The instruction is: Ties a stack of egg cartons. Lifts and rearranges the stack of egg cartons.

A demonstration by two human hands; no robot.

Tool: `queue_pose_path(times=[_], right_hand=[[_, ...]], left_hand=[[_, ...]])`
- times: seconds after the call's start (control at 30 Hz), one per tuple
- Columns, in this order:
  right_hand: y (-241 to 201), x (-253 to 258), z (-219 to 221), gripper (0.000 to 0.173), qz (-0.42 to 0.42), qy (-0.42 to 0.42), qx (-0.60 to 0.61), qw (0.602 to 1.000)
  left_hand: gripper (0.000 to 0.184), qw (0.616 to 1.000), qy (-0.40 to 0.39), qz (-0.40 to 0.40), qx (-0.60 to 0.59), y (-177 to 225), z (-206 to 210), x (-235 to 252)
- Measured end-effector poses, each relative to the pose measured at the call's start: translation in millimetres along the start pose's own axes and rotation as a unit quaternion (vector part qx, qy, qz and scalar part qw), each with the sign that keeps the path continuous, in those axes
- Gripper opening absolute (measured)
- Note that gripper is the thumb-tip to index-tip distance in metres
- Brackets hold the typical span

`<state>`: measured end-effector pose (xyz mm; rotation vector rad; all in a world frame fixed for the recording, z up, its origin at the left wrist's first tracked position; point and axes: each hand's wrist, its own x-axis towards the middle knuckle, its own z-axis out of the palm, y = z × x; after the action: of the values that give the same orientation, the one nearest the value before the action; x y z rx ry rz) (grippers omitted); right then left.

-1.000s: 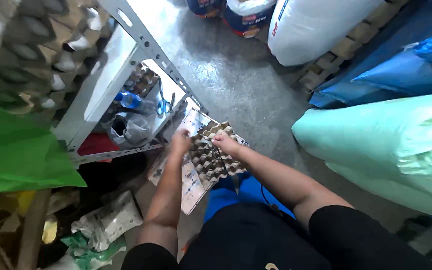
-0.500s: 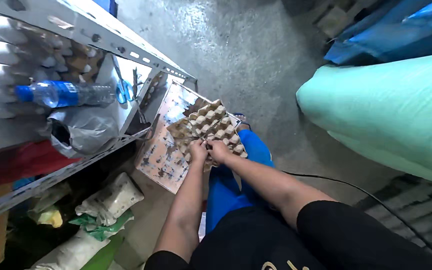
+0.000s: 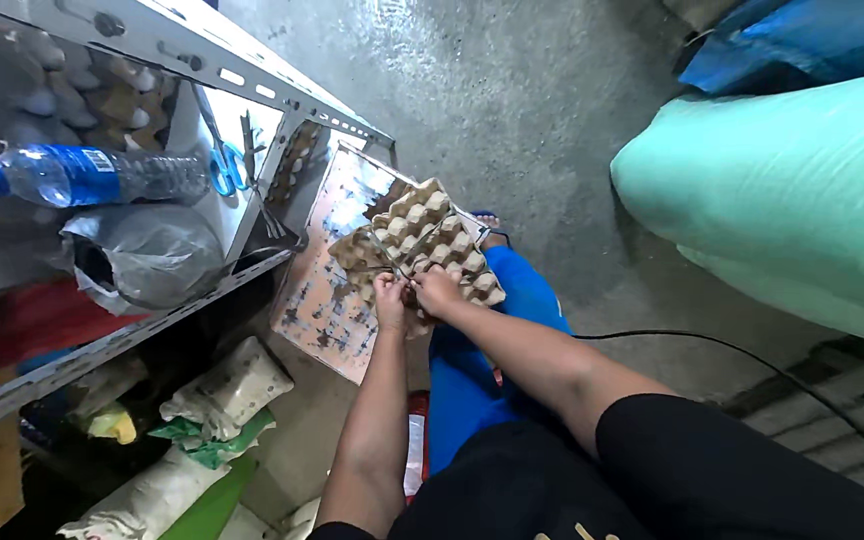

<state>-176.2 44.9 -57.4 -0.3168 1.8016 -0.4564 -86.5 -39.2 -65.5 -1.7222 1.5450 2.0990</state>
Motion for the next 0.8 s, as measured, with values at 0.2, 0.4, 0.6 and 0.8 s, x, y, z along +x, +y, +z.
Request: queue_pose_path(times=[0.2, 0.4, 0.6, 0.8], right_hand=[[-18, 17, -39, 0.041, -0.095, -0.1, -0.196, 0.971], [13, 27, -31, 0.033, -0.18, -0.087, -0.163, 0.966], [43, 25, -21, 0.067, -0.266, -0.044, -0.181, 0.946], [90, 0, 9, 0.03, -0.46, -0.012, -0.224, 0.859]], left_hand=[[0.054, 0.92, -0.126, 0.055, 0.368, 21, -13, -4], [0.03, 0.742, -0.081, 0.069, 0.662, 26, -6, -34], [0.035, 0.647, -0.201, 0.001, 0.736, -17, -6, -99], [0.031, 0.718, -0.275, 0.012, 0.639, -9, 26, -122]])
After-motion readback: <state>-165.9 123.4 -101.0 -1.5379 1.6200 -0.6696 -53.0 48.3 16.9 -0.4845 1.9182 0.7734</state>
